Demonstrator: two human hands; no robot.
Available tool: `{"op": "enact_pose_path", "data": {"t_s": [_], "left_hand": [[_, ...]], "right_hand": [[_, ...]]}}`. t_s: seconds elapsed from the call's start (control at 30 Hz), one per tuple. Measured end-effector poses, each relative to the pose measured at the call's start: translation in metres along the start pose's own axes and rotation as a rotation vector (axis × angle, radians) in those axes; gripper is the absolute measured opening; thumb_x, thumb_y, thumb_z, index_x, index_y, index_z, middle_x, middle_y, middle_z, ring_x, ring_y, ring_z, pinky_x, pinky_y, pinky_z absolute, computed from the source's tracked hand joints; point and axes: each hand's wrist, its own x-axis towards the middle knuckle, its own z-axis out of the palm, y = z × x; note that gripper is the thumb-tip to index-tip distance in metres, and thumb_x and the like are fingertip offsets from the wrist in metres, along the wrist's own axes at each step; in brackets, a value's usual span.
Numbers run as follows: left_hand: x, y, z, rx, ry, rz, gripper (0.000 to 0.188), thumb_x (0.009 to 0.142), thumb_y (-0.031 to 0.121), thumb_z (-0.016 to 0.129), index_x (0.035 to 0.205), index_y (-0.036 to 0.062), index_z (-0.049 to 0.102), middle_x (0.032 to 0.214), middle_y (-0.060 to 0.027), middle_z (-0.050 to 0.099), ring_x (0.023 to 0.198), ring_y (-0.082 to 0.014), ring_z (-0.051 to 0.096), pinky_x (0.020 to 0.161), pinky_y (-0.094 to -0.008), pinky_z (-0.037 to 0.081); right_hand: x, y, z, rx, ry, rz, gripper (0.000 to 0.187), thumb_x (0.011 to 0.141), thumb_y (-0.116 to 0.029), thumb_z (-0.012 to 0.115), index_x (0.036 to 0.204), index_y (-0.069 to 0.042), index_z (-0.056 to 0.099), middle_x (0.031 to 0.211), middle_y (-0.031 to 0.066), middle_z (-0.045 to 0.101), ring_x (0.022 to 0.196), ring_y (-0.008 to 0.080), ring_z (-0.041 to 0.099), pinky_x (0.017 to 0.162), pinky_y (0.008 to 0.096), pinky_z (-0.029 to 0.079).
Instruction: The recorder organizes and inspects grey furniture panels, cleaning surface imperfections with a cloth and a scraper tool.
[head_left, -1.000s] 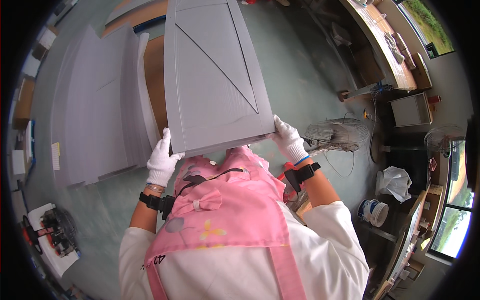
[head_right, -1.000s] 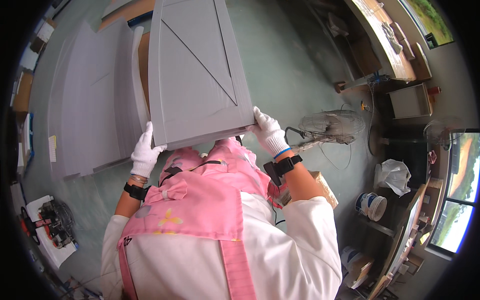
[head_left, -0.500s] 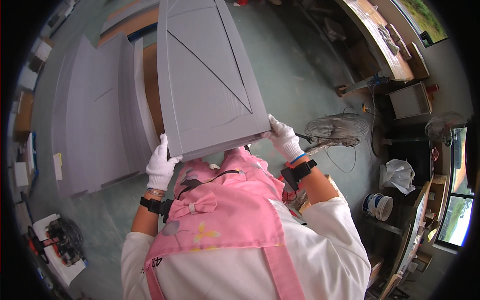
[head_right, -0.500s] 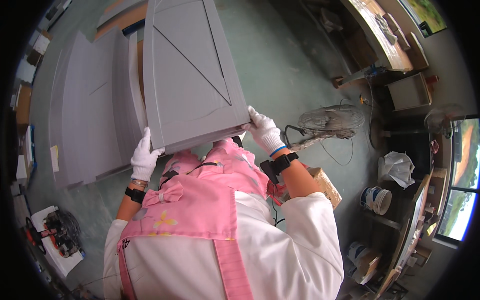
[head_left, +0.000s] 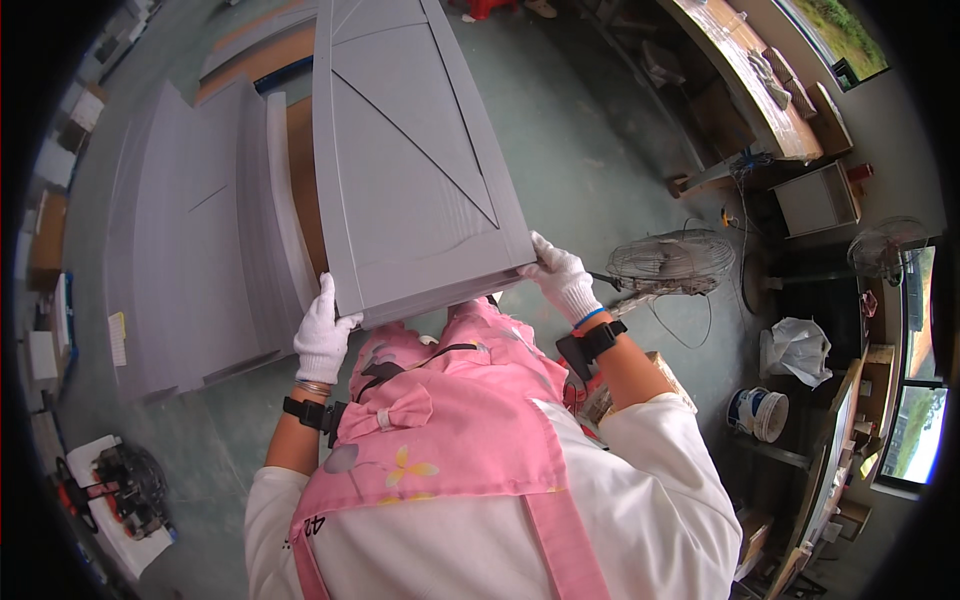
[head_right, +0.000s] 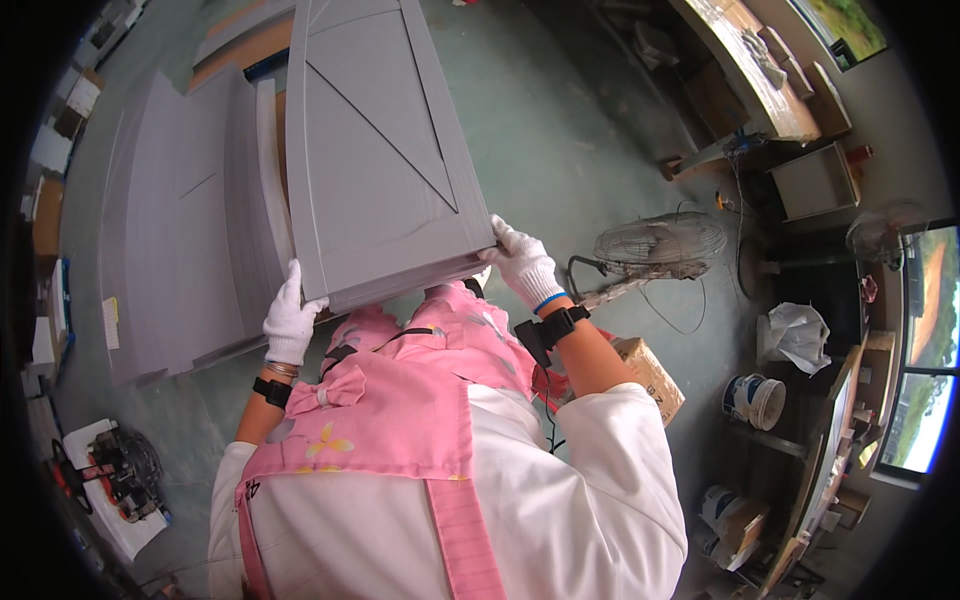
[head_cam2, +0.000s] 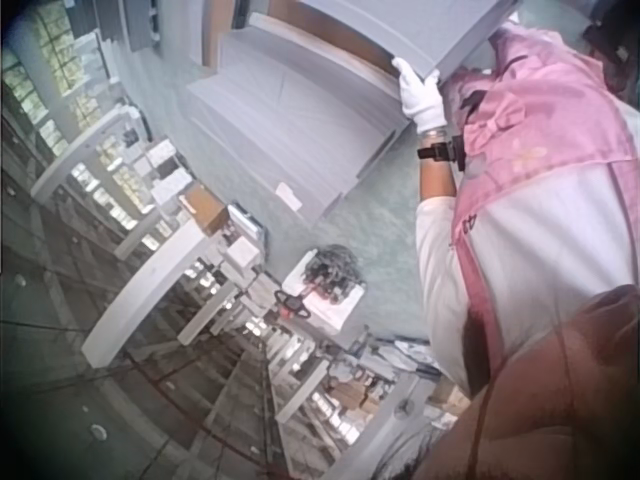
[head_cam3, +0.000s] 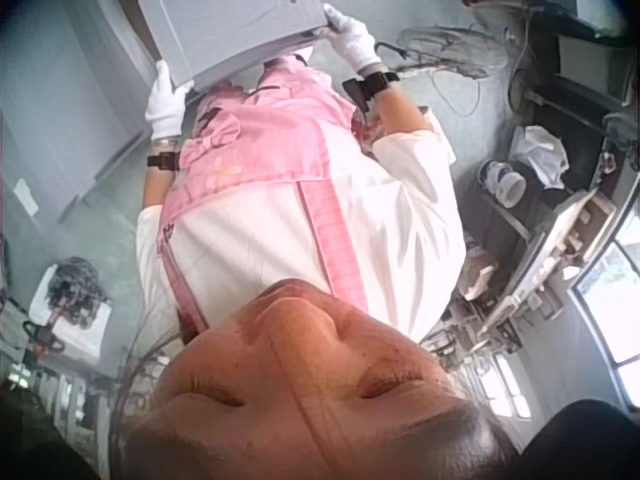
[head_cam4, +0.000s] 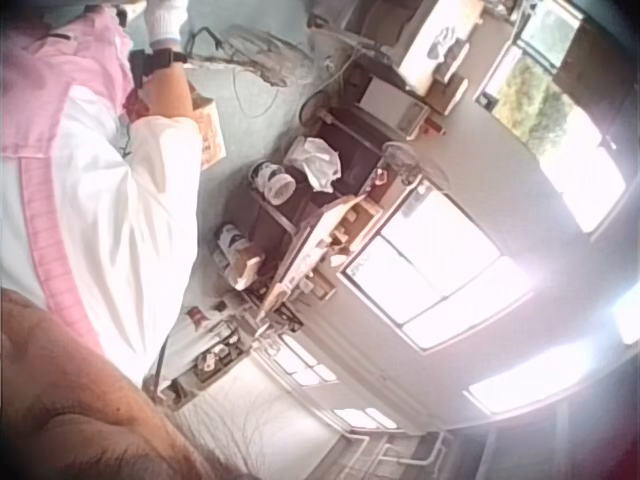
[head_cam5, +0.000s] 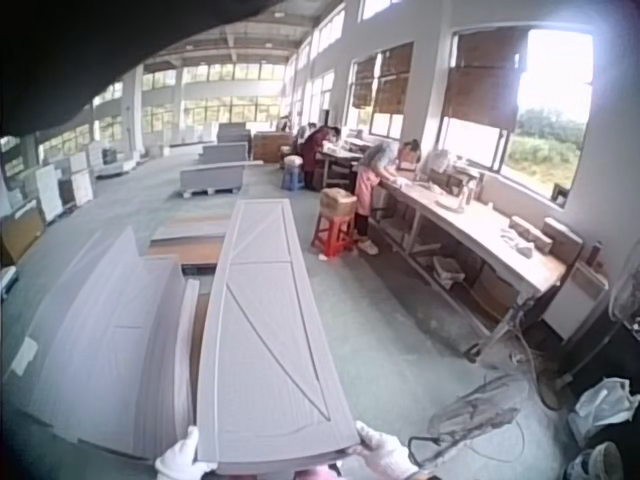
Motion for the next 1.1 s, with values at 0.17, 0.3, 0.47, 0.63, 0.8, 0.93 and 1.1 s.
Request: {"op": "enact_pose_path", "data": {"t_s": [0.17, 0.3, 0.47, 0.63, 0.8, 0.93, 1.1], "left_hand": [[0.0, 0.006, -0.006, -0.015, -0.037, -0.045, 0.092, 0.076, 0.024, 0.075, 0.152, 0.0149, 0.025, 0.125, -0.0138, 0.058, 0.112, -0.0323, 0.059, 0.088, -0.0437, 0.049], [0.0, 0.0, -0.004, -0.017, -0.024, -0.061, 0.081, 0.076, 0.028, 0.076, 0.146, 0.0138, 0.037, 0.119, -0.0126, 0.058, 0.109, -0.0318, 0.059, 0.086, -0.0449, 0.049], [0.004, 0.015, -0.017, 0.019, -0.124, -0.126, 0.057, 0.077, 0.028, 0.076, 0.125, 0.0054, 0.055, 0.116, -0.0137, 0.057, 0.109, -0.0314, 0.058, 0.088, -0.0447, 0.049], [0.004, 0.006, -0.017, -0.246, -0.192, -0.105, 0.047, 0.083, 0.032, 0.07, 0.119, 0.0036, 0.058, 0.115, -0.0154, 0.057, 0.107, -0.0326, 0.059, 0.09, -0.0423, 0.047], [0.005, 0.018, -0.034, -0.279, -0.287, -0.181, 0.052, 0.092, 0.048, 0.052, 0.12, 0.0044, 0.059, 0.116, -0.0149, 0.06, 0.11, -0.033, 0.058, 0.097, -0.0409, 0.042], [0.008, 0.023, -0.04, -0.292, -0.313, -0.331, 0.06, 0.094, 0.055, 0.043, 0.124, 0.006, 0.059, 0.123, -0.0134, 0.061, 0.116, -0.0333, 0.056, 0.101, -0.0403, 0.039], [0.006, -0.009, -0.011, -0.473, -0.261, -0.432, 0.063, 0.093, 0.058, 0.044, 0.127, 0.0072, 0.06, 0.126, -0.0144, 0.062, 0.121, -0.0333, 0.054, 0.102, -0.0395, 0.038]], "right_hand": [[-0.002, -0.002, -0.017, 0.327, -0.173, 0.117, 0.054, 0.09, -0.016, 0.064, 0.141, -0.006, 0.047, 0.119, 0.011, 0.067, 0.1, 0.0178, 0.067, 0.088, 0.0285, 0.053], [-0.001, -0.008, -0.027, 0.358, -0.051, 0.21, 0.044, 0.094, -0.015, 0.054, 0.135, -0.003, 0.053, 0.111, 0.0084, 0.069, 0.092, 0.0147, 0.067, 0.085, 0.0261, 0.054], [-0.004, -0.016, -0.03, 0.364, -0.13, 0.216, 0.041, 0.095, -0.025, 0.052, 0.128, -0.002, 0.059, 0.101, 0.0078, 0.071, 0.088, 0.0155, 0.068, 0.084, 0.0272, 0.054], [-0.005, -0.04, -0.028, 0.188, -0.104, 0.247, 0.046, 0.096, -0.038, 0.047, 0.116, -0.002, 0.066, 0.091, 0.007, 0.071, 0.081, 0.0163, 0.068, 0.078, 0.029, 0.054], [-0.003, -0.048, -0.025, 0.031, -0.069, 0.232, 0.05, 0.096, -0.045, 0.044, 0.105, -0.003, 0.07, 0.082, 0.0061, 0.071, 0.075, 0.0162, 0.069, 0.075, 0.029, 0.054], [-0.004, -0.054, -0.028, 0.013, -0.087, 0.241, 0.051, 0.096, -0.045, 0.045, 0.106, -0.002, 0.07, 0.083, 0.008, 0.071, 0.075, 0.0174, 0.069, 0.075, 0.0297, 0.054], [-0.002, -0.055, -0.028, 0.072, -0.112, 0.284, 0.052, 0.097, -0.044, 0.045, 0.111, 0.001, 0.068, 0.089, 0.0124, 0.072, 0.078, 0.0202, 0.071, 0.078, 0.0308, 0.054]]}}
